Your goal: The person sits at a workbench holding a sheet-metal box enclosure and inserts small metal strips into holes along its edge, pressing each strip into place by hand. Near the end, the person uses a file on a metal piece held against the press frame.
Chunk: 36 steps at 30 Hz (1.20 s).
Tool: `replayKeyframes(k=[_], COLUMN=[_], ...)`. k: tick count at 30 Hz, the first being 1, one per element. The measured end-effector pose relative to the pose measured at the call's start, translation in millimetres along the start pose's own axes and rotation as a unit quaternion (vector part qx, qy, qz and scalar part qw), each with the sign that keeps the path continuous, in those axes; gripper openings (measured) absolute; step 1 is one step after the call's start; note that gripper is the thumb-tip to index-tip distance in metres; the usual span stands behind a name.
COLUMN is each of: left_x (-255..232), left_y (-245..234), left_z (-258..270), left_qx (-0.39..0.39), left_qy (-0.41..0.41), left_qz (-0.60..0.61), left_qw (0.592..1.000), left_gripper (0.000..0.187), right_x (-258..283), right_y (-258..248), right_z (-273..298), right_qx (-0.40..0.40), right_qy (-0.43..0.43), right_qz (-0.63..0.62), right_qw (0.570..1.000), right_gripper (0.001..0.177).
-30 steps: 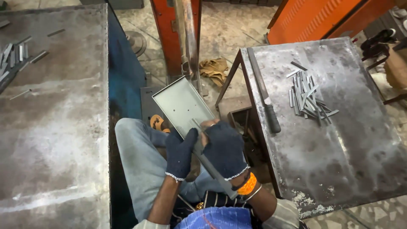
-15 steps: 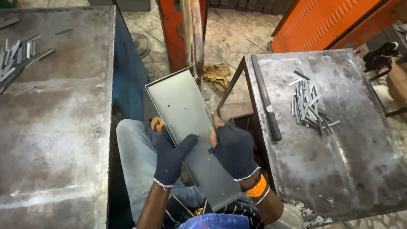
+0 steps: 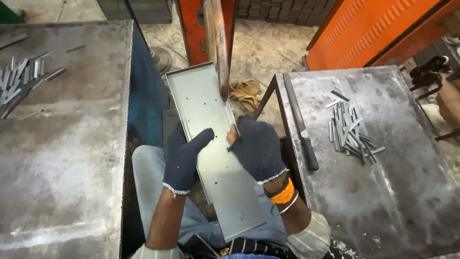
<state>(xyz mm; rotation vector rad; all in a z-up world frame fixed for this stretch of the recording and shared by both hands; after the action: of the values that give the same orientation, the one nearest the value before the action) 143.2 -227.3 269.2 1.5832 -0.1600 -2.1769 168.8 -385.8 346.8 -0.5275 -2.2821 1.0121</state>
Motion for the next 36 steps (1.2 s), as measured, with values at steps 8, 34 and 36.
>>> replayKeyframes(k=[8,34,36], left_x=[2,-45,-51], left_y=[0,8,4], left_z=[-12,-44,-60], left_qx=[0.015,0.018,0.005], left_qy=[-0.014,0.089,0.084], left_qz=[0.006,-0.116,-0.121], left_qw=[1.000,0.989,0.989], left_gripper=[0.040,0.032,0.031], right_x=[-7,-21,-18], right_y=[2,-1,4], right_z=[-5,-8,-16], right_qx=[-0.003,0.046,0.035], right_qy=[0.041,0.051,-0.013], right_qz=[-0.025,-0.015,-0.018], right_qw=[0.999,0.998,0.999], right_gripper=[0.019,0.019,0.014])
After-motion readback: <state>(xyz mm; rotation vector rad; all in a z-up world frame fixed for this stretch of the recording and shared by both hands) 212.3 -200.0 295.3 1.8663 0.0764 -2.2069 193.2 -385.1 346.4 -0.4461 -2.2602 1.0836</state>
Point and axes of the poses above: each hand's wrist, its own z-axis away from the middle knuckle, its own y-axis out of the palm, x = y × z, the point moved 9 cm from there along -z, towards the middle knuckle, and after that the axes turned 15 degrees about -y, right-handed, at the moved point
